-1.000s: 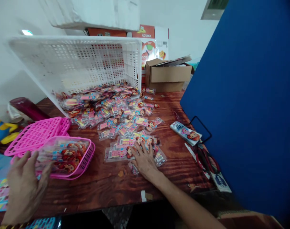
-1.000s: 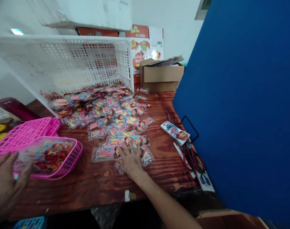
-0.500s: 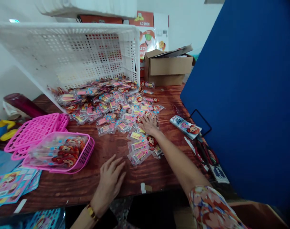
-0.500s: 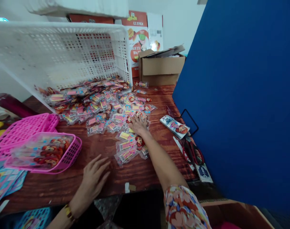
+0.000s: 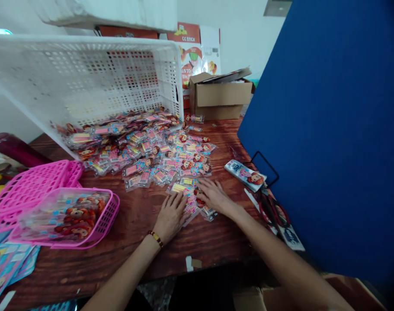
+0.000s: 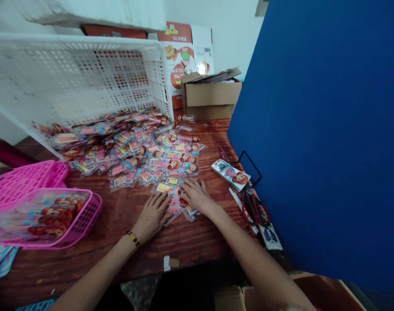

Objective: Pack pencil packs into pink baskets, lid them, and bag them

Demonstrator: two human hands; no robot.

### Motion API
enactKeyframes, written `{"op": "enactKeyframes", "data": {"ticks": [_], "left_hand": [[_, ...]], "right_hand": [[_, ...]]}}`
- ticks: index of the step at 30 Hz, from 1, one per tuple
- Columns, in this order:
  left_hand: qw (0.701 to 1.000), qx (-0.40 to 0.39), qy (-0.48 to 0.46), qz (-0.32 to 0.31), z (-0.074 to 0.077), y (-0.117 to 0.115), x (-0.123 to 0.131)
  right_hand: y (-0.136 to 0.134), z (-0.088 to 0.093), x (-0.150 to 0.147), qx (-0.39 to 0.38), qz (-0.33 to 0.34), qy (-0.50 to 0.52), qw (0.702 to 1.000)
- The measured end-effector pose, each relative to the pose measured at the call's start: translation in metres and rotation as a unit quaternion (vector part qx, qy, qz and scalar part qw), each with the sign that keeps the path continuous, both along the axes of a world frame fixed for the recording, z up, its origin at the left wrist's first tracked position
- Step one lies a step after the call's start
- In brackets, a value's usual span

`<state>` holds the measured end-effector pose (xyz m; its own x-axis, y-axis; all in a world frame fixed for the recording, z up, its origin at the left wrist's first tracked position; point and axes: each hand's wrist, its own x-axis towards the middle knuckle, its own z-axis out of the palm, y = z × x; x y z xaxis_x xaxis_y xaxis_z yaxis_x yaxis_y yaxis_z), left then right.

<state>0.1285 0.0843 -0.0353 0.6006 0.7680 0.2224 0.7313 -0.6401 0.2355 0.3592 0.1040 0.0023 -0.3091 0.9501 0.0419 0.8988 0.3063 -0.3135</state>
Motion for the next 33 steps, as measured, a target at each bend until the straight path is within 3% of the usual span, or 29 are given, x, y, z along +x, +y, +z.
{"op": "enactKeyframes", "data": {"ticks": [4, 11, 16, 19, 22, 26, 29, 33], "left_hand": [[1.0, 0.006, 0.018, 0.0, 0.003, 0.0, 0.003], [1.0, 0.014, 0.009, 0.019, 0.005, 0.022, 0.027], [0.999, 0.033, -0.027, 0.024, 0.007, 0.03, 0.019], [0.989, 0.059, -0.053, 0.122, 0.014, 0.058, -0.005], [0.962, 0.086, -0.071, 0.248, 0.024, 0.099, -0.036], [0.951, 0.092, -0.06, 0.29, 0.028, 0.133, -0.061], [0.958, 0.08, -0.033, 0.274, 0.022, 0.131, -0.067], [0.963, 0.068, 0.004, 0.26, 0.013, 0.093, -0.072]], "right_hand": [[-0.027, -0.017, -0.001, -0.003, -0.032, -0.06, 0.998], [0.014, -0.01, 0.019, -0.011, -0.068, -0.063, 0.996], [0.019, -0.007, 0.007, 0.064, -0.074, -0.053, 0.994], [0.008, -0.018, -0.018, 0.095, -0.045, -0.063, 0.992], [-0.003, -0.03, -0.038, 0.073, -0.001, -0.082, 0.994], [0.001, -0.036, -0.032, 0.044, 0.015, -0.094, 0.994], [0.016, -0.035, -0.012, 0.056, 0.026, -0.096, 0.993], [0.042, -0.033, 0.007, 0.048, 0.031, -0.096, 0.994]]}}
